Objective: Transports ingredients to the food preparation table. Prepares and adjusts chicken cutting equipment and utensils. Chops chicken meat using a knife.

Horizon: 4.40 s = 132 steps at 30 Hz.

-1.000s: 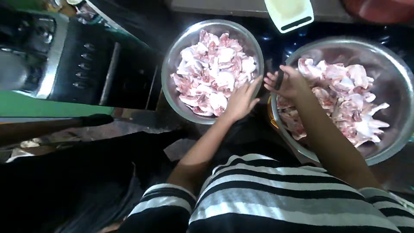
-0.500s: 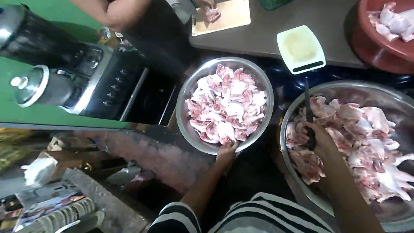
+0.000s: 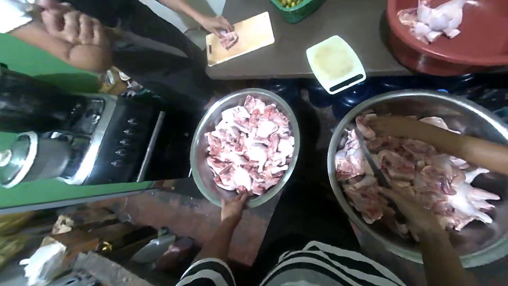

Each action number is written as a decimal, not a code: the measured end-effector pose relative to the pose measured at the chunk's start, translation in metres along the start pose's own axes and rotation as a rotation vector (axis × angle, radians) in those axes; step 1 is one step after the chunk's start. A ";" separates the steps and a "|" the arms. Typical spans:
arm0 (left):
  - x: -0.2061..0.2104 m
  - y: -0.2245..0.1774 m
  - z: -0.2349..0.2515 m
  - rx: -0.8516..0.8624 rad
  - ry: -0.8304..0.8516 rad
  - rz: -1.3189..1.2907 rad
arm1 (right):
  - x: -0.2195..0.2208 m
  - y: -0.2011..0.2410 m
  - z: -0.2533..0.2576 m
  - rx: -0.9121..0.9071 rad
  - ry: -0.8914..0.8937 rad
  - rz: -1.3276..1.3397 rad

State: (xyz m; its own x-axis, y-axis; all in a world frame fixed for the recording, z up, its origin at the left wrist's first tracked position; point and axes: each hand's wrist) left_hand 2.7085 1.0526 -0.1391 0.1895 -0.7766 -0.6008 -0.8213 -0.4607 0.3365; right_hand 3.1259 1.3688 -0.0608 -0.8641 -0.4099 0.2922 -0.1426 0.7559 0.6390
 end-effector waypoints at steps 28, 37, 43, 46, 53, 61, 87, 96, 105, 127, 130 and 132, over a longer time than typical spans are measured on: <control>-0.122 -0.054 -0.018 0.223 0.172 -0.167 | 0.118 0.029 0.004 -0.158 0.067 -0.174; -0.251 -0.131 -0.013 0.998 -0.154 -0.958 | 0.159 0.058 0.037 -0.252 -0.088 -0.406; -0.302 -0.156 -0.009 0.866 0.058 -1.257 | 0.180 0.072 0.057 -0.375 -0.035 -0.522; -0.302 -0.154 0.003 0.846 0.036 -1.310 | 0.176 0.075 0.054 -0.317 0.049 -0.448; -0.275 -0.127 0.026 0.503 -0.083 -1.306 | 0.131 0.073 0.040 -0.215 0.088 -0.408; -0.210 -0.107 0.025 0.176 -0.278 -1.161 | 0.073 0.038 0.040 -0.175 0.011 -0.293; -0.132 -0.048 0.031 -0.392 -0.131 -0.794 | 0.002 0.002 0.019 -0.212 -0.138 -0.193; -0.257 -0.104 0.074 -0.046 -0.486 -0.767 | 0.010 0.012 0.032 -0.247 -0.242 -0.125; -0.387 -0.183 0.188 0.301 -0.336 -0.756 | 0.004 0.023 0.084 0.007 -0.544 -0.212; -0.393 -0.264 0.196 0.490 -0.189 -1.256 | -0.005 0.067 0.217 0.133 -0.395 -0.772; -0.386 -0.254 0.199 0.453 -0.207 -1.246 | -0.020 0.062 0.223 0.177 -0.433 -0.728; -0.380 -0.246 0.199 0.444 -0.185 -1.214 | -0.031 0.059 0.222 0.154 -0.467 -0.662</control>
State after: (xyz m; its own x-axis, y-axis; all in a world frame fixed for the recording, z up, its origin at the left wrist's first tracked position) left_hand 2.7318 1.5463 -0.1378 0.8839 0.1188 -0.4524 -0.2928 -0.6139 -0.7331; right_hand 3.0366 1.5394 -0.1899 -0.6846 -0.5666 -0.4586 -0.7284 0.5072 0.4607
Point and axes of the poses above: each hand's wrist, its own z-axis towards the middle knuckle, its own x-axis out of the palm, y = z × x, and after that the axes turned 13 degrees about z, right-handed
